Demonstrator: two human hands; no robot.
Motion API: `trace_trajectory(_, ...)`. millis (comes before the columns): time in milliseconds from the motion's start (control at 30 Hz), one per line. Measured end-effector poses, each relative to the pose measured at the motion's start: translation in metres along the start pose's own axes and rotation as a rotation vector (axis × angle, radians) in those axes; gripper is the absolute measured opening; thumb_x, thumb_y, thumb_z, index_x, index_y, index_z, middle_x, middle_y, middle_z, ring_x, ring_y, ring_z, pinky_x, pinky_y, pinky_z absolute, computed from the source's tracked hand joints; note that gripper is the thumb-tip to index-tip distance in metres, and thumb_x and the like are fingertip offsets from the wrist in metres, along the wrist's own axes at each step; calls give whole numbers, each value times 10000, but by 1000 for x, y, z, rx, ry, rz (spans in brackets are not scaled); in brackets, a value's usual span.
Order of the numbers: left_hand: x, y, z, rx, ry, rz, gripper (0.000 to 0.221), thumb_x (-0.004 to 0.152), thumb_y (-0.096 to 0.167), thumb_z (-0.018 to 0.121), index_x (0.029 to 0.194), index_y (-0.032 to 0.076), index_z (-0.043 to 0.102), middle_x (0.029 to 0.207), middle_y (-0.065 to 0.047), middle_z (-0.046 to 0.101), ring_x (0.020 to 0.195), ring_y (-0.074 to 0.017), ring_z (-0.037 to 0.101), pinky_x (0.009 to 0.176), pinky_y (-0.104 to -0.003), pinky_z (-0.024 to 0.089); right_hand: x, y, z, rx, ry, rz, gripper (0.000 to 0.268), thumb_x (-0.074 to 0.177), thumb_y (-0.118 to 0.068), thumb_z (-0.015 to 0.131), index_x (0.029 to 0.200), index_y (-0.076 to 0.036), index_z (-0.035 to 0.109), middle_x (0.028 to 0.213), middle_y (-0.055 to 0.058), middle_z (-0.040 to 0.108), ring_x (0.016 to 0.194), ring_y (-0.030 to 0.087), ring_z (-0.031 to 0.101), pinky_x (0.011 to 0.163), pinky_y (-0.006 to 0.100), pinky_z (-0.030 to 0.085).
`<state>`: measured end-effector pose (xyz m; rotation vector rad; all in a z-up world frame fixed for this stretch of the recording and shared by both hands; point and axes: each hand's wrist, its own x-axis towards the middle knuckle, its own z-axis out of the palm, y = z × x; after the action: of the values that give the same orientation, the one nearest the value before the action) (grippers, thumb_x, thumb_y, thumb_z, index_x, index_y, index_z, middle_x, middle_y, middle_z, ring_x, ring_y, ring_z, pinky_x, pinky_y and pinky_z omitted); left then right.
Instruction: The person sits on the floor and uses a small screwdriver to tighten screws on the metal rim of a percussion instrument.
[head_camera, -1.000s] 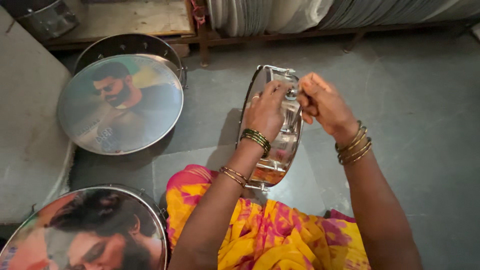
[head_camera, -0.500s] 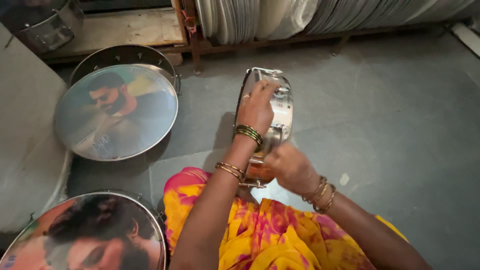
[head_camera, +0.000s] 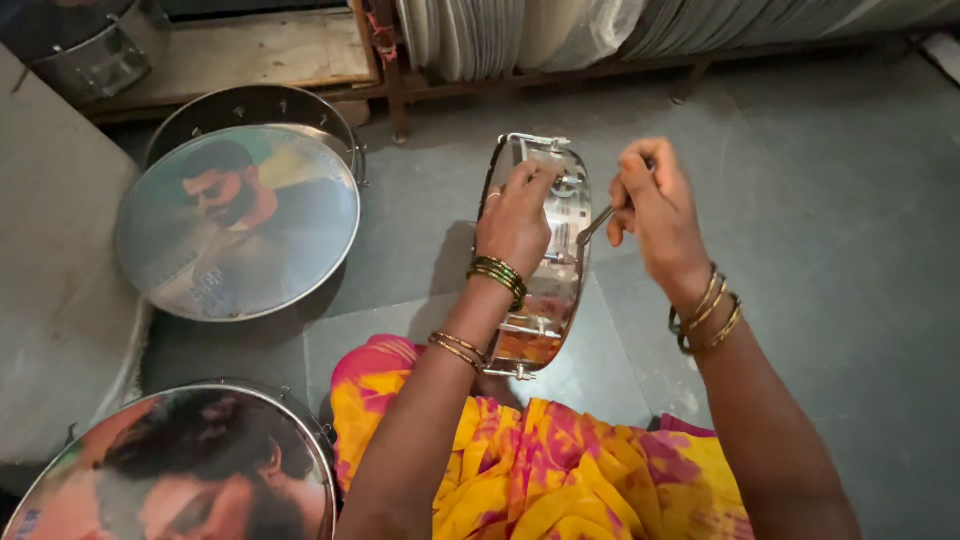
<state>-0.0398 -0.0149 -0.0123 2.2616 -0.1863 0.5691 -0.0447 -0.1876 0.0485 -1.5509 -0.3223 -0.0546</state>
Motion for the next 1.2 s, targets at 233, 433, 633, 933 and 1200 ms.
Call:
trace_trajectory(233, 0, 3, -4, 19, -20, 20, 463, 895, 2, 520, 1274, 234, 649, 1344, -2, 612, 1019, -379, 649, 880, -485, 562, 28, 21, -1, -59, -53, 353, 163, 1057, -274, 503, 1038, -112, 492, 762, 5, 540, 475, 109, 470, 413, 259, 393)
trace_trajectory(433, -1, 10, -6, 26, -44, -6, 459, 894, 19, 515, 1274, 246, 637, 1375, -6, 594, 1055, -377, 652, 836, -487, 567, 22, 15, 12, -182, -23, 260, 150, 1070, -260, 503, 1041, -112, 508, 758, 5, 533, 508, 92, 465, 432, 271, 424)
trace_trajectory(633, 5, 2, -1, 30, -29, -1, 493, 896, -8, 481, 1285, 249, 642, 1374, -18, 606, 1003, -403, 650, 863, -491, 559, -84, 58, 24, -999, -167, -835, 154, 953, -136, 686, 952, -138, 532, 805, 97, 560, 740, 292, 567, 671, 412, 480)
trace_trajectory(933, -1, -5, -1, -13, 8, 37, 487, 902, -18, 485, 1290, 230, 641, 1349, -41, 614, 978, -392, 646, 872, -483, 544, -95, 49, 14, -421, 62, -782, 44, 1100, -120, 474, 1077, -83, 470, 918, 62, 580, 734, 192, 571, 681, 334, 503)
trace_trajectory(1200, -3, -5, 3, -9, 26, 28, 445, 906, -6, 522, 1261, 233, 647, 1359, -26, 611, 1036, -382, 653, 882, -483, 549, 1, 5, -1, -23, -1, 99, 168, 1112, -255, 502, 1118, -90, 465, 820, 25, 548, 560, 68, 442, 495, 255, 467)
